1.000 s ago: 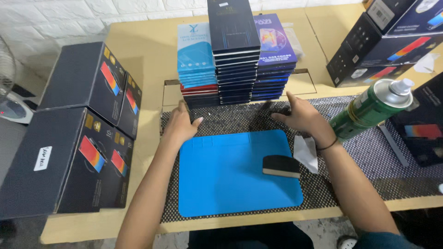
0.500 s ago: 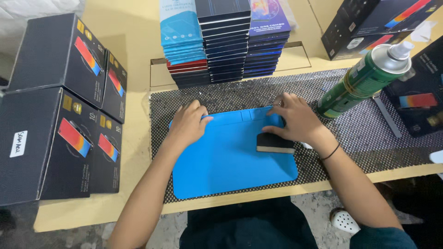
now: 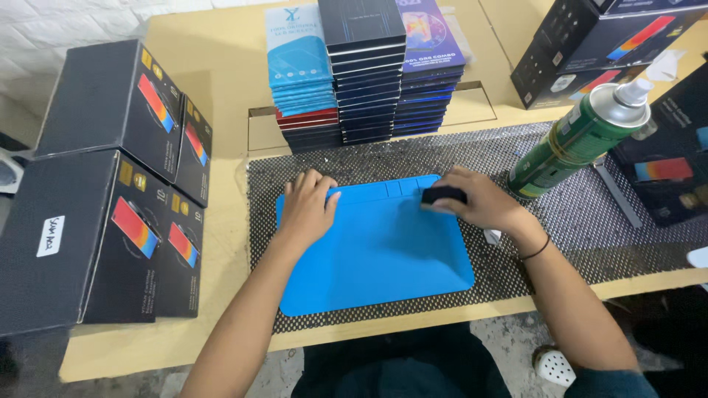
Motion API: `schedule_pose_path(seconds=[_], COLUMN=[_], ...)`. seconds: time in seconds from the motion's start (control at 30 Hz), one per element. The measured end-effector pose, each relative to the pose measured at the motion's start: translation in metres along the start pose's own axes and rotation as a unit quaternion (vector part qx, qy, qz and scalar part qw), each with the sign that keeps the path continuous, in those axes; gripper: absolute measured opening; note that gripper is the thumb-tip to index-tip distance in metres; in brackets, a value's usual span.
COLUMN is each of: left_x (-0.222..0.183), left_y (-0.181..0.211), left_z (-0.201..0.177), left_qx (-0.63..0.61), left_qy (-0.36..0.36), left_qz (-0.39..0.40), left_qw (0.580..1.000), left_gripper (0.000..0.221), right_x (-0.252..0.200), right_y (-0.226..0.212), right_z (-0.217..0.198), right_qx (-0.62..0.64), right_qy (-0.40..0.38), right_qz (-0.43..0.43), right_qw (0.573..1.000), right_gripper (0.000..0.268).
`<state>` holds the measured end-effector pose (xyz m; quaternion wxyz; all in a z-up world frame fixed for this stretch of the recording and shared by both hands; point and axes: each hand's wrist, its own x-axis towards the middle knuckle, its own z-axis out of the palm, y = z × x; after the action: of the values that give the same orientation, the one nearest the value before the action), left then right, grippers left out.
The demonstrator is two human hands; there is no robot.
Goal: The person unboxes a replacement smartphone screen assembly, removes it from its packaging, and cleans its surface with a cloth and a scraper tool.
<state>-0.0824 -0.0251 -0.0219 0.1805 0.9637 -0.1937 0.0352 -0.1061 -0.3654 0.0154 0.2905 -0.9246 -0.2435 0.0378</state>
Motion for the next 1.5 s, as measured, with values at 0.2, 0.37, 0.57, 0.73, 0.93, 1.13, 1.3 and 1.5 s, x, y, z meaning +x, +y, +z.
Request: schedule_pose_path(seconds=[0.2,0.37,0.57,0.73,0.93,1.13,1.3,1.5], left_x=[-0.010,-0.007,-0.009,-0.023,-0.027,-0.025,-0.023,-0.025], left_y=[0.004,0.008,0.017,0.039,0.039,0.039,0.036,0.037], left_z=[0.000,0.002,0.028,0.015,0.025,0.019,0.020,0.009], left_qx=[-0.021,0.008,-0.046,-0.119,-0.132,-0.112,-0.095,-0.157], left_qy=[-0.009,0.015,0.174,0.115,0.117,0.110,0.160,0.138], left_qz=[-0.004,0.002,0.137,0.143,0.147,0.099,0.116,0.093], left_qw=[1.000,1.000,0.974,0.976,0.973,0.983,0.976,0.973], left_gripper=[0.027,0.035,0.027,0.039,0.035,0.038,0.038,0.045], right_x=[0.012,0.029,0.073,0.123,0.161,0.157,0.152,0.124], right_y=[0.069,0.042,-0.029,-0.067,-0.053,-0.067,-0.060,-0.069], right_z=[0.021,0.016,-0.017,-0.045,-0.030,-0.038,-0.041,-0.039], right_qx=[-0.181,-0.326,-0.146,-0.142,-0.142,-0.134,-0.098,-0.076], right_qy=[0.108,0.141,0.318,0.423,0.400,0.487,0.461,0.522], right_qz=[0.086,0.062,-0.180,-0.204,-0.087,-0.151,-0.160,-0.218], right_qw=[0.974,0.933,0.919,0.872,0.901,0.850,0.868,0.821], right_gripper=[0.038,0.036,0.046,0.029,0.056,0.024,0.019,0.013])
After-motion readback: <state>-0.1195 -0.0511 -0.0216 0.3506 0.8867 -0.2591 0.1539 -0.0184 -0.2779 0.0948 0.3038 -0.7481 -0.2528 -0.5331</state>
